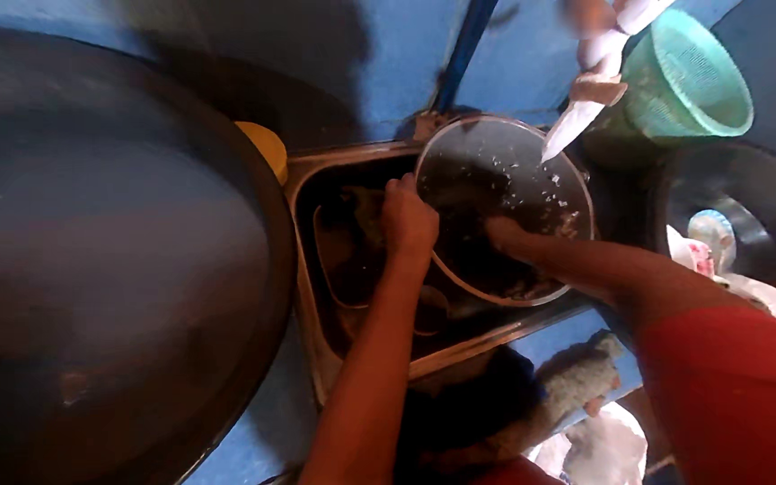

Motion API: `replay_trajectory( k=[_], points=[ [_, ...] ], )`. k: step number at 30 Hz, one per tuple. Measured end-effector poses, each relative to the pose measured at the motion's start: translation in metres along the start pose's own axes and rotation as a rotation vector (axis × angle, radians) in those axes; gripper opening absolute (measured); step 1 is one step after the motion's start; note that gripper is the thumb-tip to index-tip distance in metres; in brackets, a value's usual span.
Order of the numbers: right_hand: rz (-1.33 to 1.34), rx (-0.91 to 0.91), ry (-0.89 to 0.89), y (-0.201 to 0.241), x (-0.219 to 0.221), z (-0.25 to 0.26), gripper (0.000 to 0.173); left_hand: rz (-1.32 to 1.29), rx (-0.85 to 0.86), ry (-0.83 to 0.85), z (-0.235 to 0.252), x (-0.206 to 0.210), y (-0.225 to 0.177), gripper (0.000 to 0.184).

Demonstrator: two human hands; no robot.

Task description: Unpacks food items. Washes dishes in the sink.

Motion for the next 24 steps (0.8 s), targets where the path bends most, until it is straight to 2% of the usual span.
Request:
replay_trajectory(
  k=[2, 5, 10, 14, 19, 22, 24],
  points=[
    [0.063, 0.058, -0.004, 0.013, -0.004, -0.001, 0.053, 0.01, 0.003, 0.003, 0.002, 0.002, 0.0, 0.045],
    [0.07, -0.062, 0.099, 0.029, 0.004, -0.026, 0.065, 0.007, 0.001, 0.004, 0.004, 0.003, -0.001, 0.046],
    [0.217, -0.009, 0.009, 0.023, 0.008, 0.0, 0.056, 0.026, 0.01, -0.001, 0.007, 0.005, -0.003, 0.043],
    [0.153, -0.106, 0.089, 0.04, 0.006, -0.025, 0.067, -0.01, 0.005, 0.022, 0.007, 0.005, -0.002, 0.045],
    [0.279, -0.003, -0.147, 0.035, -0.021, 0.023, 0.062, 0.028, 0.017, 0.03, 0.01, 0.005, -0.001, 0.045],
    [0.304, 0.049, -0.152, 0.069, -0.04, 0.04, 0.063, 0.051, 0.022, 0.015, 0.011, 0.004, -0.002, 0.044],
    [0.267, -0.043, -0.104, 0.095, -0.027, 0.037, 0.064, 0.07, 0.017, 0.02, 0.011, 0.004, -0.001, 0.044]
  ],
)
Point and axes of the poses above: each hand's wrist, its own z-axis towards the middle knuckle, its own x-axis out of the palm, y = z × x, the point moved 2 cm from there along z, towards the middle knuckle, and after that the axes turned 1 degree about -x, right-handed, at the moved point
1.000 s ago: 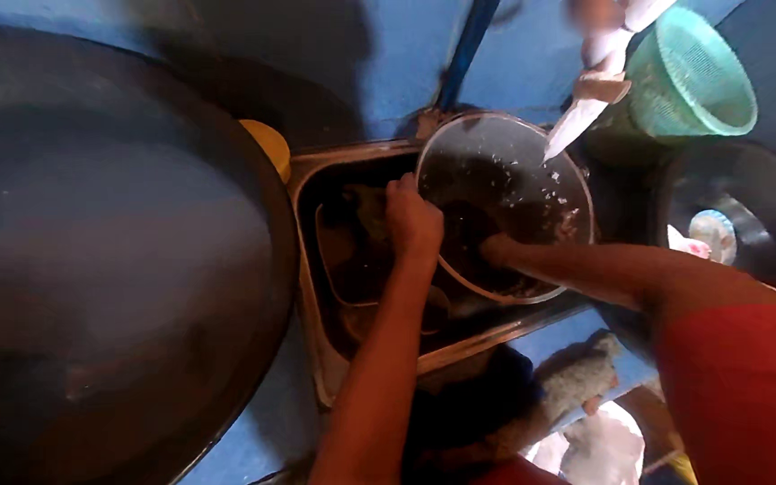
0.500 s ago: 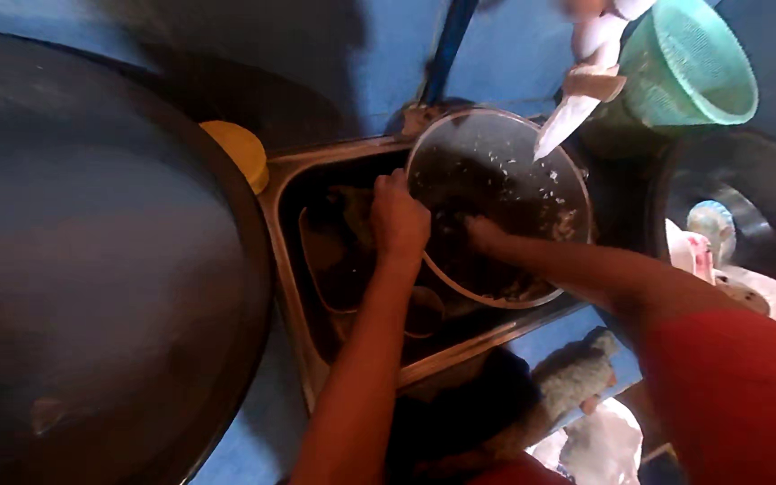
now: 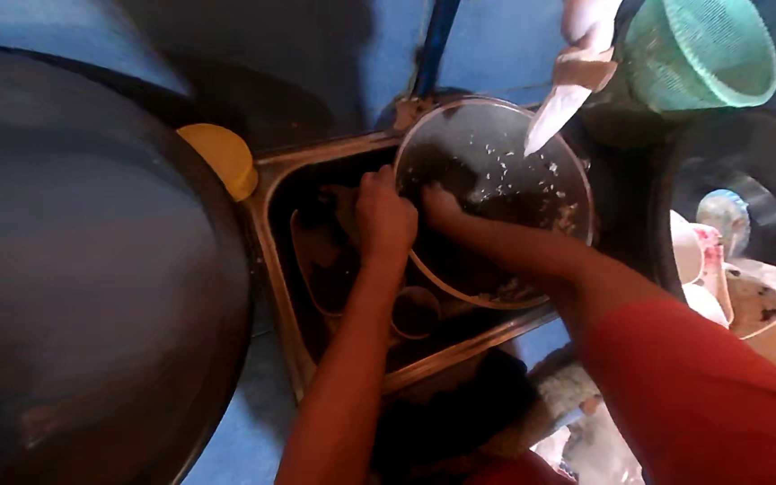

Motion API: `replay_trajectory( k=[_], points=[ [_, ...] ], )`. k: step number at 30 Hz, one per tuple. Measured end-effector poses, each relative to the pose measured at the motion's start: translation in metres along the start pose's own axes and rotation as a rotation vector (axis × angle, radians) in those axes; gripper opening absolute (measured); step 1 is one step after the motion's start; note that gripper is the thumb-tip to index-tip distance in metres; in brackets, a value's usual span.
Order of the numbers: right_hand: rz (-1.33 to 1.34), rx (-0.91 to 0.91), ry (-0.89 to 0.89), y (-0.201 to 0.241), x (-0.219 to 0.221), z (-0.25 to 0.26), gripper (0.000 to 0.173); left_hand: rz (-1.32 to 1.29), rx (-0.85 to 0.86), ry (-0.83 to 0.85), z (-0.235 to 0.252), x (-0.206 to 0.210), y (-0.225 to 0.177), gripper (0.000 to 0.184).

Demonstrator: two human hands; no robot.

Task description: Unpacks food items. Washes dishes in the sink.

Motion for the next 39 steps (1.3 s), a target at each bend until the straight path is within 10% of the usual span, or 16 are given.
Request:
replay_trajectory(
  k=[6, 10, 13, 19, 28, 33, 39],
  points=[
    [-0.159, -0.541, 0.329, -0.022, 0.03, -0.079, 0.049, -0.027, -0.005, -0.026, -0.004, -0.001, -0.004, 0.044],
    [-0.569, -0.351, 0.675, -0.083, -0.021, -0.089, 0.037, -0.004, 0.002, 0.003, -0.006, -0.001, -0.007, 0.044],
    [-0.685, -0.137, 0.469, -0.095, -0.069, -0.056, 0.033, 0.022, 0.01, 0.008, -0.004, -0.002, -0.01, 0.044],
    [-0.789, -0.442, 0.111, -0.102, -0.139, -0.045, 0.029, 0.017, 0.01, -0.004, -0.006, -0.001, -0.008, 0.043],
    [-0.646, 0.026, 0.546, -0.055, -0.088, -0.181, 0.034, -0.04, -0.011, -0.073, -0.016, 0.002, -0.016, 0.042],
    [0.153, -0.108, 0.535, -0.026, -0.056, -0.185, 0.036, -0.016, -0.001, -0.092, -0.016, 0.005, -0.015, 0.04],
    [-0.601, -0.186, 0.446, -0.123, -0.095, -0.129, 0.031, 0.059, 0.018, -0.021, -0.012, 0.001, -0.016, 0.041]
  ],
)
Point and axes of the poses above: each hand's wrist, its own z-axis towards the middle knuckle, its own x-axis out of the palm, y = z × x, the point moved 2 cm from there along z, towards the middle knuckle, and after that the axes turned 1 degree about -x, right-handed, at the moved point
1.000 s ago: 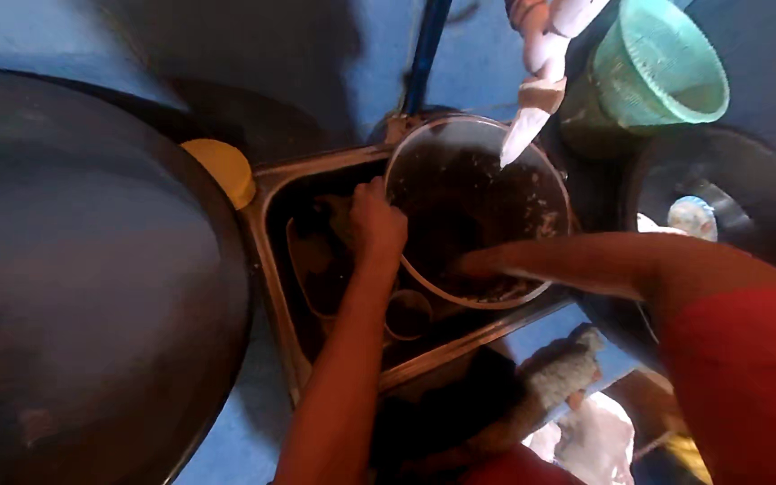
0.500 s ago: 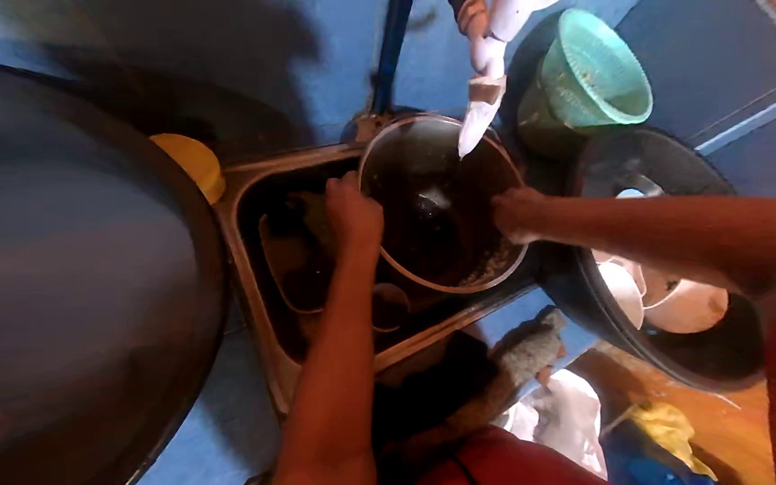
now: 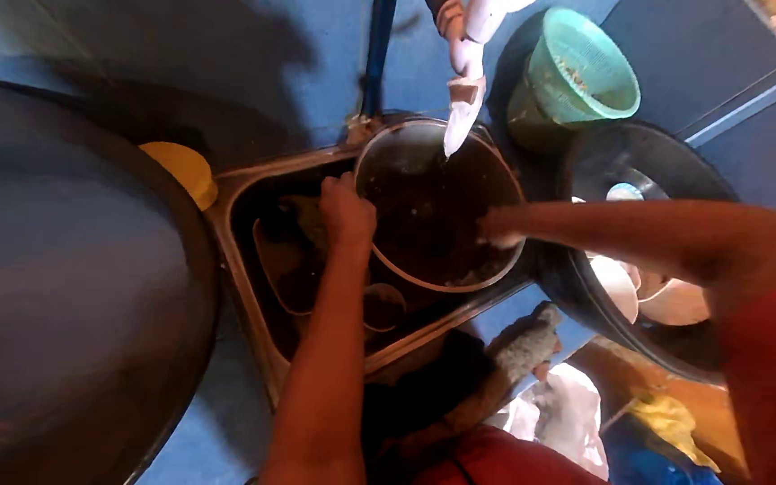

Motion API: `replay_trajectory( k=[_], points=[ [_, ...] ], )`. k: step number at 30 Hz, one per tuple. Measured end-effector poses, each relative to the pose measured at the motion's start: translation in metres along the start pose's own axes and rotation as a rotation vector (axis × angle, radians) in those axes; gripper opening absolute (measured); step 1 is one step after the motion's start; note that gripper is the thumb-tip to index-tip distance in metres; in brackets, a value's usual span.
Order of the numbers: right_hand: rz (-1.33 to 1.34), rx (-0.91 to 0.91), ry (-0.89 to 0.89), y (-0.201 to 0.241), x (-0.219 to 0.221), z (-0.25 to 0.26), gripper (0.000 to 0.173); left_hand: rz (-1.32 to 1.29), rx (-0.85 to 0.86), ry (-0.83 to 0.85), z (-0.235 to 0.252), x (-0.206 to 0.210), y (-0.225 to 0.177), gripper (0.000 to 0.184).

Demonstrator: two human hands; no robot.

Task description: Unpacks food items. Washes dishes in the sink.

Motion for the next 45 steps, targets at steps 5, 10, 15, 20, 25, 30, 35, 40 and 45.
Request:
replay_trajectory(
  k=[5, 10, 15, 20, 25, 30, 35, 40, 45],
  points=[
    [-0.127, 0.037, -0.361, -0.034, -0.04, 0.036, 0.03, -0.031, 0.007, -0.028, 0.003, 0.002, 0.007, 0.04],
    [-0.007, 0.063, 0.164, 0.065, -0.003, -0.024, 0.032, -0.066, -0.03, -0.041, -0.003, 0.003, 0.0, 0.043],
    [0.566, -0.333, 0.072, 0.113, -0.006, -0.03, 0.037, -0.064, -0.006, -0.031, -0.002, 0.001, 0.005, 0.044],
    [0.016, 0.081, -0.117, -0.015, 0.013, 0.016, 0.038, -0.003, 0.014, 0.006, -0.002, 0.002, -0.001, 0.043],
    [-0.318, -0.082, -0.585, -0.031, -0.035, 0.041, 0.03, -0.007, 0.026, -0.002, -0.001, 0.003, 0.003, 0.042],
    [0.159, 0.163, 0.092, 0.054, 0.014, 0.002, 0.038, -0.027, -0.004, -0.005, -0.005, 0.003, -0.005, 0.044],
    [0.273, -0.195, 0.249, 0.112, 0.021, 0.048, 0.062, -0.056, -0.001, -0.005, -0.004, 0.002, 0.006, 0.044],
    [0.144, 0.19, -0.109, 0.021, 0.001, 0.055, 0.038, -0.018, 0.002, -0.002, -0.002, 0.002, 0.0, 0.044],
    [-0.381, -0.295, -0.407, 0.005, -0.077, 0.09, 0.027, 0.012, 0.008, 0.017, -0.001, 0.004, 0.001, 0.043]
  ],
)
Point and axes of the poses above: each hand's wrist, its own z-axis towards the middle knuckle, its own x-axis out of the palm, y = z × x, the point moved 2 cm from there along z, towards the middle knuckle, and after that the axes turned 1 degree about -x, right-handed, at the moved point
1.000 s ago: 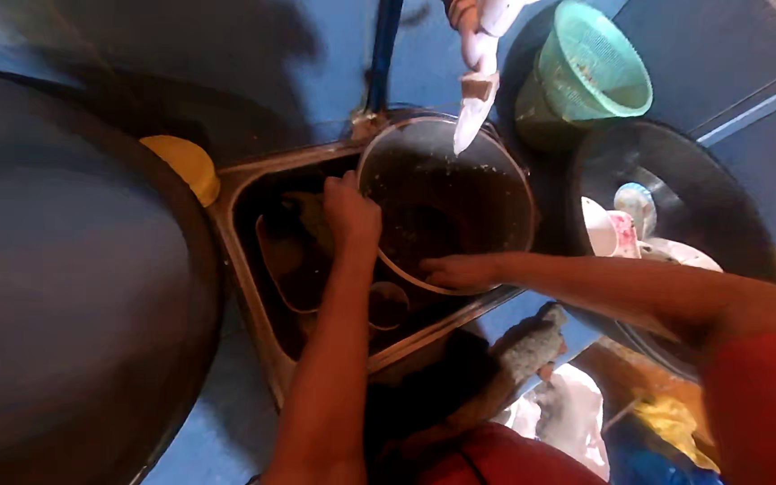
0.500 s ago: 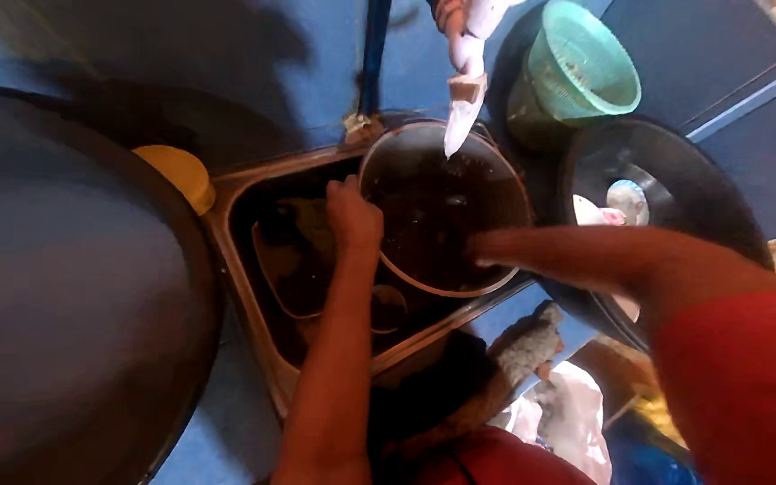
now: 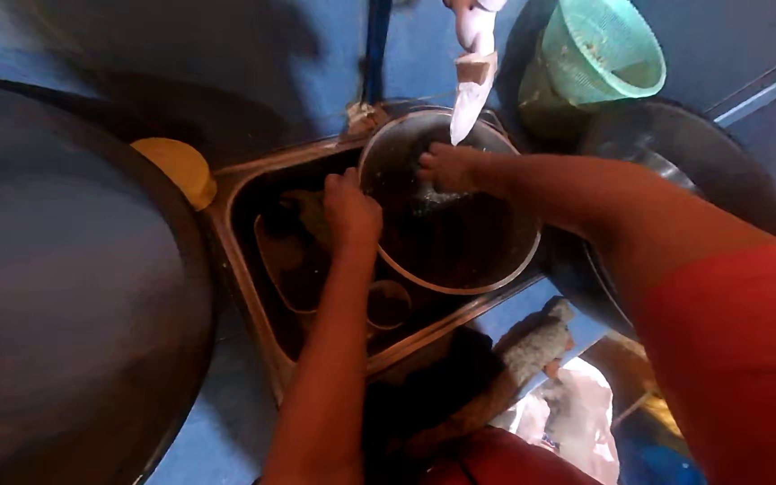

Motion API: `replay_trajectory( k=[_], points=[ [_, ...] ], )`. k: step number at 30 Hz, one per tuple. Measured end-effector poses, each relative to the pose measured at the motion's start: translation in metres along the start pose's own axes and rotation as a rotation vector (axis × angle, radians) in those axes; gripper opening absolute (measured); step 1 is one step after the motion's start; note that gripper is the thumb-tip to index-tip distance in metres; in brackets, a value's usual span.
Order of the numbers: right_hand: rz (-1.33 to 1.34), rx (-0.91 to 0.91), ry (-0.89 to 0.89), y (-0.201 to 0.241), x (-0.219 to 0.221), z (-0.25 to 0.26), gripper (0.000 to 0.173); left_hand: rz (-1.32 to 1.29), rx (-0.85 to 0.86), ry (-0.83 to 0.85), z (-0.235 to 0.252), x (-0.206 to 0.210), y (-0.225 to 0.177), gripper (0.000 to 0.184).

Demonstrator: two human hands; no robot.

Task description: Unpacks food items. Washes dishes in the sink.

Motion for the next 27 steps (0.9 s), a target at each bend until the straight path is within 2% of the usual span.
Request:
replay_trajectory(
  k=[2, 3, 4, 6, 8, 9, 11, 13, 14, 16, 19, 21, 24, 25, 27],
  points=[
    [0.088, 0.087, -0.187, -0.028, -0.004, 0.005, 0.033, -0.026, 0.014, -0.013, 0.0, 0.0, 0.002, 0.042],
    [0.118, 0.116, -0.185, -0.032, -0.011, -0.005, 0.035, -0.042, 0.021, -0.02, 0.0, 0.0, 0.004, 0.043],
    [0.122, 0.139, -0.119, -0.028, -0.017, -0.024, 0.036, -0.049, 0.026, -0.023, -0.001, 0.0, 0.006, 0.043],
    [0.044, 0.238, 0.146, -0.008, -0.02, -0.071, 0.028, -0.046, 0.016, -0.014, -0.002, -0.001, 0.007, 0.043],
    [0.098, 0.417, 0.464, 0.037, -0.025, -0.115, 0.029, -0.042, -0.006, -0.005, -0.004, -0.002, 0.002, 0.044],
    [0.175, 0.462, 0.558, 0.061, -0.024, -0.127, 0.031, -0.049, -0.019, -0.003, -0.004, -0.002, -0.001, 0.045],
    [0.325, 0.381, 0.615, 0.109, -0.017, -0.127, 0.031, -0.069, -0.014, 0.001, -0.004, 0.002, -0.003, 0.044],
    [0.526, 0.137, 0.514, 0.145, -0.013, -0.108, 0.03, -0.075, 0.004, 0.002, -0.003, 0.003, -0.006, 0.044],
    [0.641, 0.068, 0.473, 0.153, -0.013, -0.098, 0.035, -0.068, 0.006, 0.003, -0.002, 0.001, -0.005, 0.044],
    [0.734, 0.104, 0.491, 0.146, 0.007, -0.089, 0.042, -0.053, 0.011, 0.005, -0.002, -0.001, 0.0, 0.044],
    [0.475, 0.381, 0.584, 0.089, 0.045, -0.092, 0.036, -0.003, 0.022, 0.014, 0.0, 0.001, 0.0, 0.044],
    [0.221, 0.398, 0.382, 0.049, 0.044, -0.082, 0.028, 0.026, 0.035, 0.012, 0.002, 0.002, -0.003, 0.042],
    [0.052, 0.195, -0.177, 0.004, 0.033, -0.039, 0.021, 0.002, 0.04, 0.003, 0.002, 0.002, 0.001, 0.042],
    [0.0, 0.148, -0.255, -0.002, 0.028, -0.03, 0.025, -0.008, 0.04, 0.0, 0.002, 0.002, 0.002, 0.042],
    [0.041, 0.198, -0.242, -0.003, 0.036, -0.028, 0.027, 0.003, 0.04, -0.003, 0.002, 0.003, 0.002, 0.044]
  ],
)
Point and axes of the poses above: each hand's wrist, its own z-axis towards the middle knuckle, its own x-axis out of the palm, y = z × x, the point moved 2 cm from there along z, towards the middle knuckle, and after that the axes turned 1 degree about -x, right-handed, at the moved point
